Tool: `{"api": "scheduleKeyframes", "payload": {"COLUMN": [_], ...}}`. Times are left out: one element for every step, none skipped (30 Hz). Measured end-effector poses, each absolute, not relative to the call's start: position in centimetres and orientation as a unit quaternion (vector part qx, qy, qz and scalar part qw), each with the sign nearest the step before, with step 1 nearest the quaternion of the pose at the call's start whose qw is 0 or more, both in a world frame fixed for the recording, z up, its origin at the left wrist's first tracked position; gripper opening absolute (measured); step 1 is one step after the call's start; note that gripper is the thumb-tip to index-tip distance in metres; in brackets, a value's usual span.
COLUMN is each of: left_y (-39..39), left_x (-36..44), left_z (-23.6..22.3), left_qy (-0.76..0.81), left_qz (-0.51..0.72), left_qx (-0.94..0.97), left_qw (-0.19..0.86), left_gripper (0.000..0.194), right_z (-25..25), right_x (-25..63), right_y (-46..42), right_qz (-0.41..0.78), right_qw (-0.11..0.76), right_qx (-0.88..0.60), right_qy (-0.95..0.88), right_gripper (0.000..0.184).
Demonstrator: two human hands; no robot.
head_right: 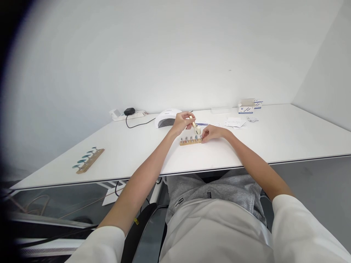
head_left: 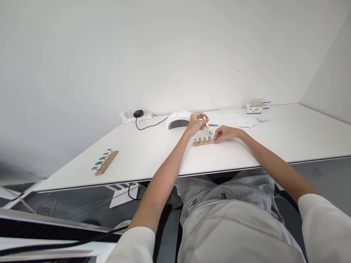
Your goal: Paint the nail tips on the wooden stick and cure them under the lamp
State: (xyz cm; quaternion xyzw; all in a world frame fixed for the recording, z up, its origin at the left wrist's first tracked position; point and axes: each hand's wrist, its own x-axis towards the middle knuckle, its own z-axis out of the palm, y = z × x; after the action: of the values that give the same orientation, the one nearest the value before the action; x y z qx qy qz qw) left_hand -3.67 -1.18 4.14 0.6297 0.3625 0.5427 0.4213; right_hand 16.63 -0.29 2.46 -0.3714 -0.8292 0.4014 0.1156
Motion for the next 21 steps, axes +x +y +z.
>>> {"api": "scheduleKeyframes", "payload": {"left_y": [-1.15,-1.13,-1.13,-1.15,-1.18,-1.24,-1.32,-1.41,-1.52,-1.64,-1.76,-1.87,-1.96,-2.02,-2.06,-2.08,-2.08,-2.07,-2.05,-2.04,-2.02], "left_x": [-3.75,-3.82,-3.89,-3.95,-3.99,-4.00,-4.00,-3.96,-3.90,-3.82,-3.72,-3.62,-3.53,-3.44,-3.36,-3.29,-3.24,-3.21,-3.18,-3.15,-3.13], "left_z": [4.13,4.14,4.15,4.18,4.22,4.27,4.34,4.41,4.49,4.56,4.63,4.68,4.71,4.71,4.69,4.65,4.60,4.54,4.48,4.42,4.36], "left_qy": [0.359,0.355,0.351,0.347,0.346,0.345,0.345,0.345,0.345,0.344,0.343,0.344,0.345,0.346,0.348,0.348,0.346,0.344,0.341,0.339,0.337], "left_qz": [0.542,0.540,0.535,0.530,0.525,0.520,0.515,0.512,0.509,0.507,0.503,0.499,0.495,0.490,0.486,0.482,0.478,0.476,0.473,0.470,0.467], "left_qx": [0.631,0.634,0.637,0.640,0.642,0.644,0.645,0.647,0.650,0.653,0.656,0.660,0.662,0.665,0.667,0.669,0.671,0.673,0.675,0.677,0.679], "left_qw": [0.423,0.426,0.430,0.435,0.439,0.443,0.446,0.447,0.447,0.446,0.445,0.445,0.444,0.444,0.445,0.446,0.448,0.450,0.452,0.454,0.455], "left_gripper": [0.015,0.016,0.016,0.017,0.018,0.020,0.022,0.024,0.027,0.029,0.031,0.033,0.034,0.035,0.036,0.037,0.037,0.037,0.036,0.036,0.035], "right_z": [2.45,2.43,2.42,2.41,2.41,2.40,2.41,2.43,2.47,2.53,2.61,2.70,2.79,2.89,2.99,3.07,3.14,3.19,3.22,3.24,3.24], "right_x": [16.62,16.62,16.62,16.62,16.63,16.65,16.67,16.69,16.71,16.72,16.71,16.69,16.65,16.61,16.56,16.51,16.47,16.44,16.42,16.41,16.41], "right_y": [-0.27,-0.25,-0.23,-0.20,-0.17,-0.15,-0.14,-0.15,-0.19,-0.25,-0.33,-0.42,-0.53,-0.63,-0.73,-0.81,-0.88,-0.94,-0.98,-1.01,-1.02], "right_qz": [0.400,0.399,0.399,0.398,0.398,0.396,0.396,0.395,0.394,0.393,0.391,0.388,0.386,0.383,0.380,0.378,0.378,0.378,0.379,0.380,0.381], "right_qw": [0.114,0.113,0.111,0.111,0.110,0.111,0.112,0.112,0.112,0.111,0.110,0.109,0.108,0.107,0.106,0.105,0.104,0.102,0.101,0.101,0.102], "right_qx": [-0.371,-0.372,-0.373,-0.374,-0.374,-0.374,-0.374,-0.374,-0.375,-0.377,-0.380,-0.383,-0.386,-0.388,-0.390,-0.392,-0.393,-0.393,-0.394,-0.393,-0.392], "right_qy": [-0.830,-0.830,-0.830,-0.830,-0.830,-0.831,-0.831,-0.832,-0.832,-0.831,-0.831,-0.831,-0.831,-0.832,-0.832,-0.832,-0.832,-0.832,-0.831,-0.831,-0.831], "right_gripper": [0.044,0.044,0.044,0.044,0.045,0.045,0.045,0.046,0.046,0.046,0.046,0.046,0.046,0.045,0.045,0.044,0.044,0.043,0.043,0.044,0.044]}}
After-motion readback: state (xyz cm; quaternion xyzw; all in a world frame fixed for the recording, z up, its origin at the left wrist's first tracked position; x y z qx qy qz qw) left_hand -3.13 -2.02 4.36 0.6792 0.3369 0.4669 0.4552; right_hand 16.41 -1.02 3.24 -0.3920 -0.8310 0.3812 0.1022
